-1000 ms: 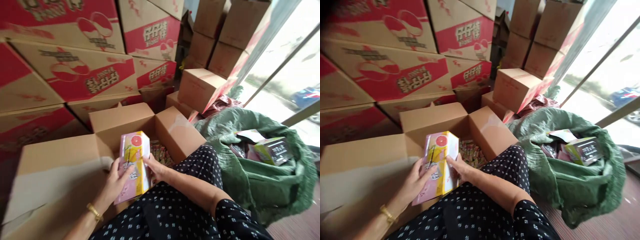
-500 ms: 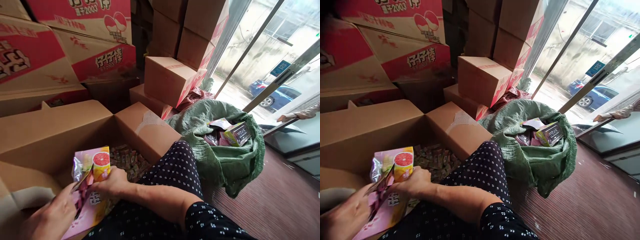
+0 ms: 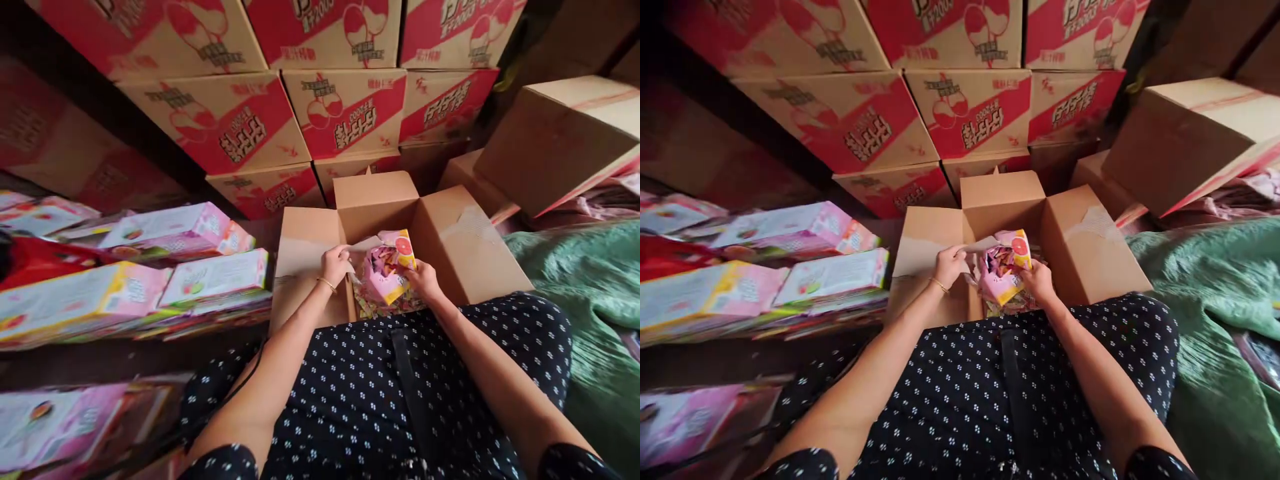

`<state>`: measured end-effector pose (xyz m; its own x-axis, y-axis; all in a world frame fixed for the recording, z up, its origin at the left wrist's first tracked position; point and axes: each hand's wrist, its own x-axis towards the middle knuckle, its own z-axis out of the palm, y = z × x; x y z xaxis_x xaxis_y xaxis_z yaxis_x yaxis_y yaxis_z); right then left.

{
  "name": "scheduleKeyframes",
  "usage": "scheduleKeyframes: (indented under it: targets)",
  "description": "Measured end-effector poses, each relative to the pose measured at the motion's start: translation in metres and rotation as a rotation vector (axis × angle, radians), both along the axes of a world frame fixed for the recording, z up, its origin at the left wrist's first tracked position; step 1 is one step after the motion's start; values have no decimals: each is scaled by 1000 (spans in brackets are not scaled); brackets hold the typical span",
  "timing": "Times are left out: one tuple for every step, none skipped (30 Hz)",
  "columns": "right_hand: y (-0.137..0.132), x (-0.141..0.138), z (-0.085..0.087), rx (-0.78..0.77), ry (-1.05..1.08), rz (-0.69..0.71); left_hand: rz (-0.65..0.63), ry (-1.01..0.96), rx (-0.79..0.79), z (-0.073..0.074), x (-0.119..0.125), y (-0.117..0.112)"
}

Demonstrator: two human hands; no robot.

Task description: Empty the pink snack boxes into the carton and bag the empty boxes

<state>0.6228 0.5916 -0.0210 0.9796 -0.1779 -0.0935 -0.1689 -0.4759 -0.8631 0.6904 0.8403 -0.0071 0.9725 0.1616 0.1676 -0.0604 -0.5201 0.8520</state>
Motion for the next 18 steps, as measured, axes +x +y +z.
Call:
scheduleKeyframes:
  targets:
    - [1,-2,1,-19,18,-4,-22,12,10,-3,2,3]
    - [3,-4,3,-53,36,-13,-55,24,31,-5,2,4]
    - [5,-6,5,-105,46,-25,-91,30,70,-5,1,2]
    - [9,-8,8,-169,48,-35,-125,30,129,-4,-2,0]
    - [13,-9,10,-240,40,-38,-157,30,206,-1,-5,-5]
    - [19,-10,13,-306,28,-29,-179,36,289,2,-8,-10]
    - [25,-11,15,-366,20,-5,-188,50,367,5,-13,-16]
    - [32,-12,17,-416,20,25,-181,71,434,8,-17,-22]
    - [39,-12,20,-459,29,47,-162,97,487,10,-21,-29]
    - [46,-12,22,-492,39,54,-133,123,529,10,-24,-34]
    - [52,-12,24,-511,38,45,-110,138,562,10,-28,-40]
    - [58,-10,26,-513,28,17,-106,132,592,9,-30,-44]
    - [62,-7,28,-499,12,-24,-121,108,620,8,-33,-48]
    - [65,-2,29,-473,-4,-64,-154,69,644,6,-35,-51]
    - [66,3,29,-445,-13,-98,-199,23,660,4,-36,-53]
    - [65,9,27,-423,-3,-128,-247,-26,666,3,-37,-54]
    - [62,15,24,-412,24,-154,-295,-74,664,2,-38,-54]
    - [56,20,19,-419,47,-161,-339,-114,657,1,-38,-53]
